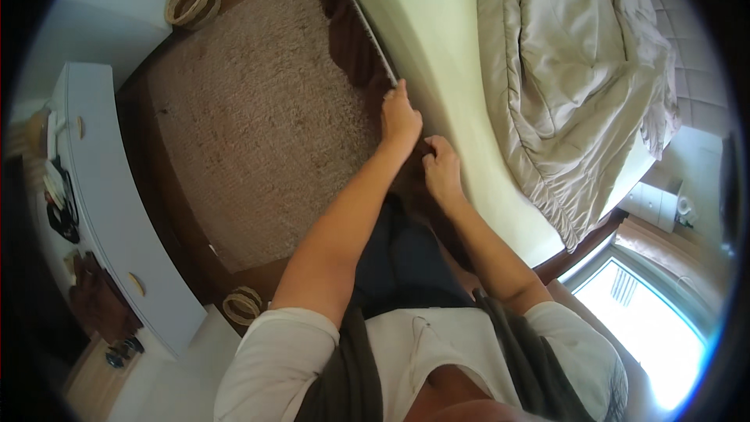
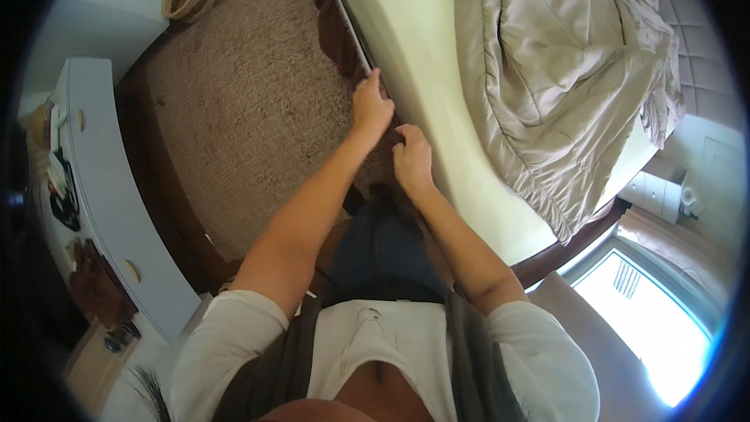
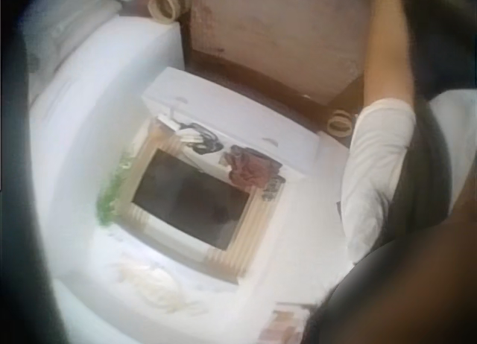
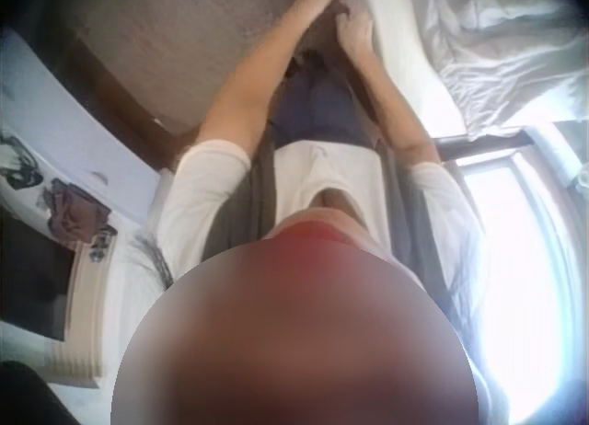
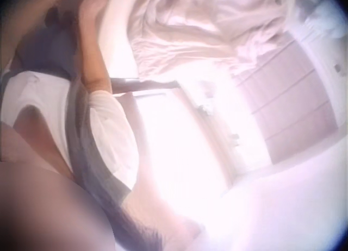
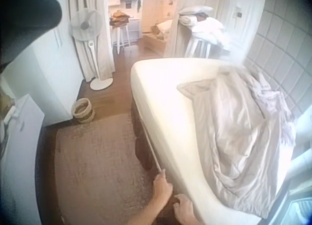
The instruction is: The person smooths a duvet over a bed, then lifts the mattress to tuck in the bed skirt and duvet edges around the sides and corners.
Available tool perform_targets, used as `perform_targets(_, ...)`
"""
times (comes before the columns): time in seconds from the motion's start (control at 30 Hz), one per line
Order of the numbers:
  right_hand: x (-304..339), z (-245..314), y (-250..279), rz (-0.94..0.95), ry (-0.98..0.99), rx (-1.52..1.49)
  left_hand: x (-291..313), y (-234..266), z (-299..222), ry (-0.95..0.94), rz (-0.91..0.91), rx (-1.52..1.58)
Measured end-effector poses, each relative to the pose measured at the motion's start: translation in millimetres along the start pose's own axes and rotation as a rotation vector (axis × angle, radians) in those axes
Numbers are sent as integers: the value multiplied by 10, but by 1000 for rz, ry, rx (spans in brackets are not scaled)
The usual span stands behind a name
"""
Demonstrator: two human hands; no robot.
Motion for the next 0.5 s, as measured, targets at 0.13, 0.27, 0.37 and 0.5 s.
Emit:
perform_targets(0.13,270,384,-188,90,55,-191,-906,391,776,127,-205,-19)
perform_targets(0.27,293,86,-3,131,-30,-162,-1741,290,418,50,71,-350)
perform_targets(0.37,153,194,-97,285,24,-57,-2334,455,621,208,177,-416)
perform_targets(0.5,-392,118,-285,393,-167,304,-2761,869,137,-113,-7,-179)
Point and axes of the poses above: each hand's wrist, its own x-axis away from the middle knuckle, its own y-axis out of the back of the hand, z = x × y, the point moved 10 cm from there along -x, towards the middle knuckle, and after that the axes turned 2 degrees about -x, right-handed, at the moved point
